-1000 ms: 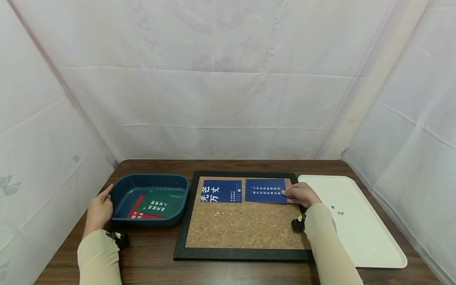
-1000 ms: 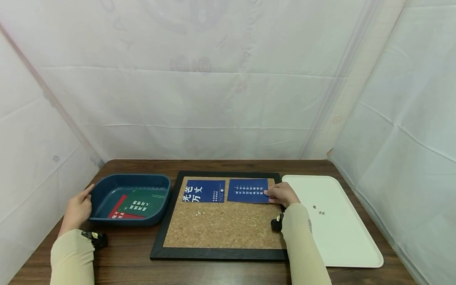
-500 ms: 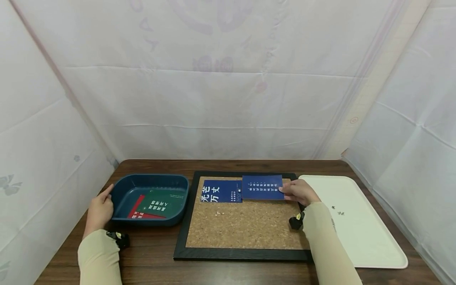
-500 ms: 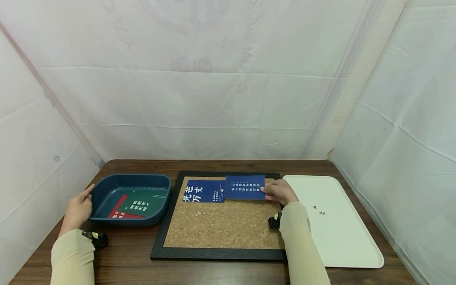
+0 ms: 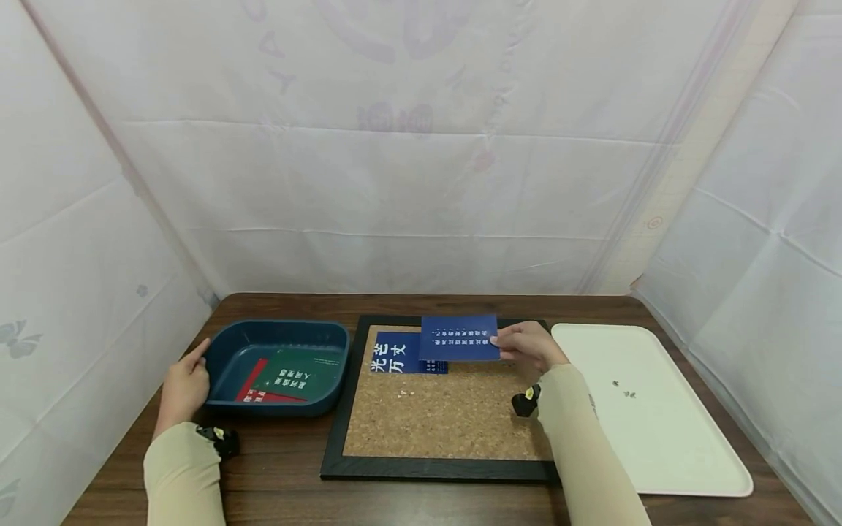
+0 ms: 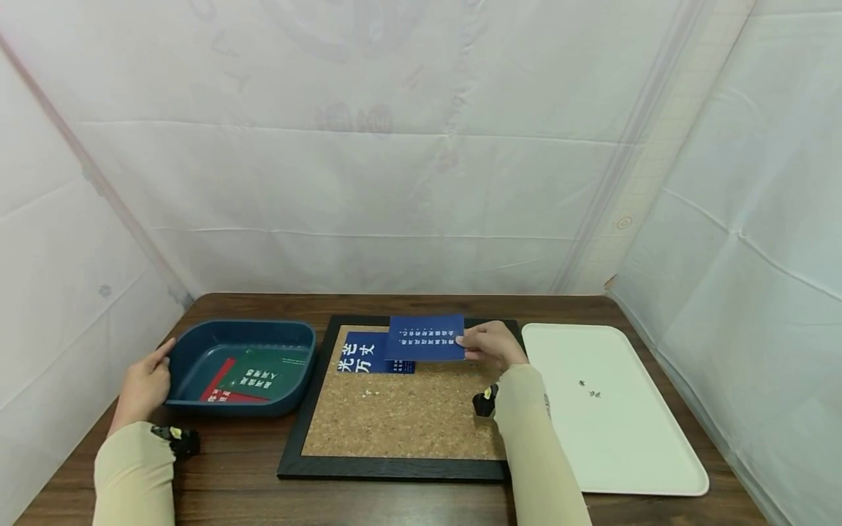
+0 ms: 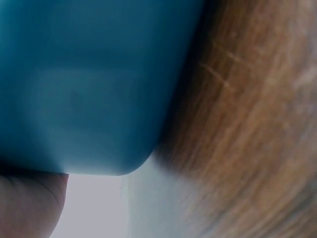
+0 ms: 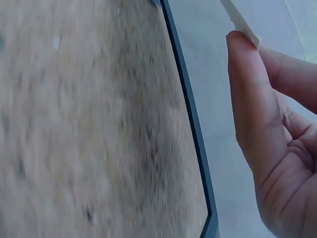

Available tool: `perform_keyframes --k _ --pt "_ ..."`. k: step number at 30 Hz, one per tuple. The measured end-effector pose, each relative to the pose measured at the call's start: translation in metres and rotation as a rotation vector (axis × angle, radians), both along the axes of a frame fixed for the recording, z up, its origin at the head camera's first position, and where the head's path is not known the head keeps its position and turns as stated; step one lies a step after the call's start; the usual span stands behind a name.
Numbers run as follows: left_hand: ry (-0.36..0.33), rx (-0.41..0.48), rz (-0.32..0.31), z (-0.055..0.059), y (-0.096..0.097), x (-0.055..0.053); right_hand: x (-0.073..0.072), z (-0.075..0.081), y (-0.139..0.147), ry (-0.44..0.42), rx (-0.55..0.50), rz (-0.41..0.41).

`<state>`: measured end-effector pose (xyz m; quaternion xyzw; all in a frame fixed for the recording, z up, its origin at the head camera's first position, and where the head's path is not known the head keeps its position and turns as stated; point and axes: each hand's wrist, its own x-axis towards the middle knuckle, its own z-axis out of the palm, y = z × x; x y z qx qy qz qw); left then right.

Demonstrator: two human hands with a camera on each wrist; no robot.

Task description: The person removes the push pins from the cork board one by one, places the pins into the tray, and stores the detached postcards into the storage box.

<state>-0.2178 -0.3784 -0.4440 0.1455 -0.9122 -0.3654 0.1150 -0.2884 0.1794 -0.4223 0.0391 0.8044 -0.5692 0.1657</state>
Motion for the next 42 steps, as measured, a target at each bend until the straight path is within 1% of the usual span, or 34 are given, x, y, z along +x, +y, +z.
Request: perform_keyframes --k 8,16,19,24,30,33,37,42 --pt "0.003 0.003 -0.008 -0.002 0.0 -0.001 -0.003 0.002 -0.028 -0.019 -0.016 0.014" --pt "0.009 0.009 -0.009 -0.002 0.001 -0.001 -0.004 0.009 -0.059 0.004 -0.037 0.061" --pt "0.004 0.005 -0.019 -0.002 0.001 -0.001 -0.004 0.011 -0.069 0.005 -0.054 0.087" --pt "-0.009 -0.003 -0.032 -0.003 0.0 0.0 -0.003 0.014 -0.087 0.005 -0.085 0.105" --pt "-0.008 -0.03 -0.027 -0.006 0.0 0.002 -0.001 0.016 -0.11 0.007 -0.096 0.116" --pt "-0.005 -0.019 -0.032 -0.006 0.0 0.002 -0.001 0.017 -0.12 0.011 -0.095 0.124" --pt "-0.007 -0.009 -0.034 -0.005 0.001 0.001 0.001 0.018 -0.136 0.005 -0.133 0.133" --pt "-0.02 0.004 -0.02 -0.003 0.001 0.001 0.004 0.018 -0.156 0.002 -0.173 0.136"
